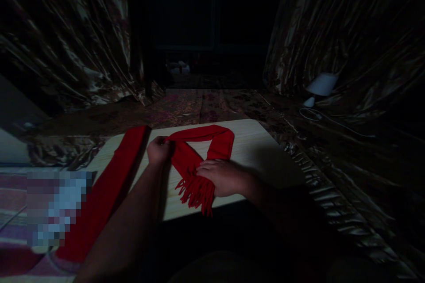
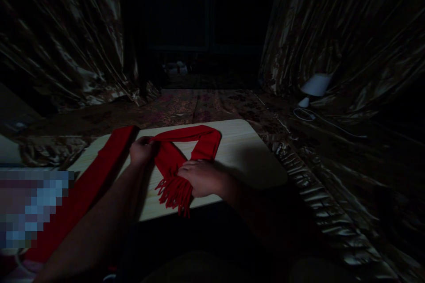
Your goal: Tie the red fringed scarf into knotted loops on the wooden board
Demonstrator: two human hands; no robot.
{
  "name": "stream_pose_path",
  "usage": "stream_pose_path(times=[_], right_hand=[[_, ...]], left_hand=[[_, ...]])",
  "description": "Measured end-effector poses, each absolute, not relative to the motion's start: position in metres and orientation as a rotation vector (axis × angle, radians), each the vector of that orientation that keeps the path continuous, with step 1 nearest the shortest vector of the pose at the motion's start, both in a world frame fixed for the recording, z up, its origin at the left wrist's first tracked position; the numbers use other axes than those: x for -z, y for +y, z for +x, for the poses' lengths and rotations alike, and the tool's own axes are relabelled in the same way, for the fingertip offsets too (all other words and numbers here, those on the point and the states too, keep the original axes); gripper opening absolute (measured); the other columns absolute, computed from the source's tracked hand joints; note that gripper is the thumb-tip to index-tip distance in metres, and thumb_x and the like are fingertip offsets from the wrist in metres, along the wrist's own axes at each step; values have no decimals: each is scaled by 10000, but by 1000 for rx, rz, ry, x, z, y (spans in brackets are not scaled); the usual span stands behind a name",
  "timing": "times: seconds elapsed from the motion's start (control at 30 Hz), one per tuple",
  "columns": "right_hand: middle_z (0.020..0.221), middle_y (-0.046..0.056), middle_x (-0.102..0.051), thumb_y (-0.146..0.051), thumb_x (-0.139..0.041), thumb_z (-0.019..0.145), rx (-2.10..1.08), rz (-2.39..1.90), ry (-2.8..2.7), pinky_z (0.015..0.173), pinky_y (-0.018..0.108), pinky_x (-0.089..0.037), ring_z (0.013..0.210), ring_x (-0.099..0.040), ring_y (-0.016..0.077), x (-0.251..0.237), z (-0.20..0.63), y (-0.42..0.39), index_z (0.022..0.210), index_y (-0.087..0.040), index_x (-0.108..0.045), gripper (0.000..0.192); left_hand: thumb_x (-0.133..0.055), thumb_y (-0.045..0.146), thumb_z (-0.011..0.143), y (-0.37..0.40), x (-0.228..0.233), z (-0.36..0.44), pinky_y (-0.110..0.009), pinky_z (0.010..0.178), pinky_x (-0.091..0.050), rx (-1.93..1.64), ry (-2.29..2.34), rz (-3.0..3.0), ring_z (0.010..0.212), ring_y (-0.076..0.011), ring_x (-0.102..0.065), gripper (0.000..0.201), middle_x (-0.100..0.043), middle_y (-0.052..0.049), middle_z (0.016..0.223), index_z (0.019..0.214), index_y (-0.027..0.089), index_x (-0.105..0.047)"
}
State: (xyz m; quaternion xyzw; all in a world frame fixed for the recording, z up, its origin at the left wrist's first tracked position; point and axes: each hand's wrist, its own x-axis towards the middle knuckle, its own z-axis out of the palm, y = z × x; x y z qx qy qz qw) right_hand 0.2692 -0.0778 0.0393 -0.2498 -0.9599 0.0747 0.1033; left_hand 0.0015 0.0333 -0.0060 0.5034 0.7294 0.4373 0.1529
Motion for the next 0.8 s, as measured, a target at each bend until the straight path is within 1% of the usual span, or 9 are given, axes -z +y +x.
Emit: stream_pose_path(times=[0.17,0.27,0.37,0.5,0.53,0.57,0.63,0.7,0.8], right_hand=[[1408,139,-598,-334,-701,813,-304,-691,-2838,1122,455,-376,1331,-502,286,-42,269,-81,1425,-173,-546,652],[1423,133,-592,-333,-685,835,-402,-721,-2803,1130,418,-378,1320,-525,262,-45,269,-80,1414,-180,-572,609],[1464,140,-553,-298,-671,848,-477,-762,-2772,1143,393,-369,1345,-513,253,-47,270,-79,1434,-180,-558,609],[1548,135,-457,-368,-806,726,-665,-589,-2899,1190,440,-301,1460,-369,294,-51,281,-68,1500,-222,-475,855],[1557,132,-444,-369,-828,700,-738,-525,-2920,1187,432,-306,1463,-366,291,-52,285,-62,1501,-225,-472,888],[1552,127,-453,-355,-828,703,-801,-483,-2916,1175,411,-327,1448,-394,278,-52,288,-53,1490,-222,-487,868],[1472,109,-552,-275,-753,784,-813,-542,-2820,1122,353,-394,1355,-513,230,-53,292,-32,1413,-203,-573,658],[1317,106,-667,-163,-613,865,-541,-880,-2609,1080,344,-428,1226,-604,207,-52,293,-8,1258,-171,-681,399],[1243,141,-685,-97,-500,912,14,-1292,-2425,1084,398,-407,1211,-580,240,-49,289,25,1167,-143,-709,333]], left_hand=[[-679,355,793,30,8,3,-287,898,-519,-1252,1989,1527,985,-217,-702,429,-747,-104,1109,1182,176,-696],[-672,318,796,28,8,6,-285,898,-515,-1209,1998,1586,998,-215,-704,469,-748,-108,1106,1243,174,-665],[-672,344,801,28,9,8,-290,877,-520,-1159,1988,1632,998,-221,-708,538,-750,-113,1093,1308,174,-616],[-707,440,769,27,9,13,-322,880,-522,-1022,2063,1713,1038,-260,-699,729,-738,-149,1126,1409,147,-517],[-708,454,765,27,9,14,-337,888,-520,-971,2104,1736,1060,-278,-692,762,-727,-168,1154,1425,133,-500],[-702,464,767,26,8,15,-352,898,-517,-920,2143,1759,1086,-298,-682,777,-713,-185,1184,1432,121,-493],[-677,468,784,25,5,17,-375,914,-510,-841,2199,1794,1135,-331,-660,747,-690,-203,1234,1421,115,-511],[-649,452,806,22,2,18,-384,908,-509,-792,2224,1795,1145,-346,-653,652,-694,-196,1232,1368,133,-569],[-609,425,831,20,-3,18,-387,854,-516,-750,2251,1786,1086,-355,-675,483,-729,-181,1141,1233,164,-667]])
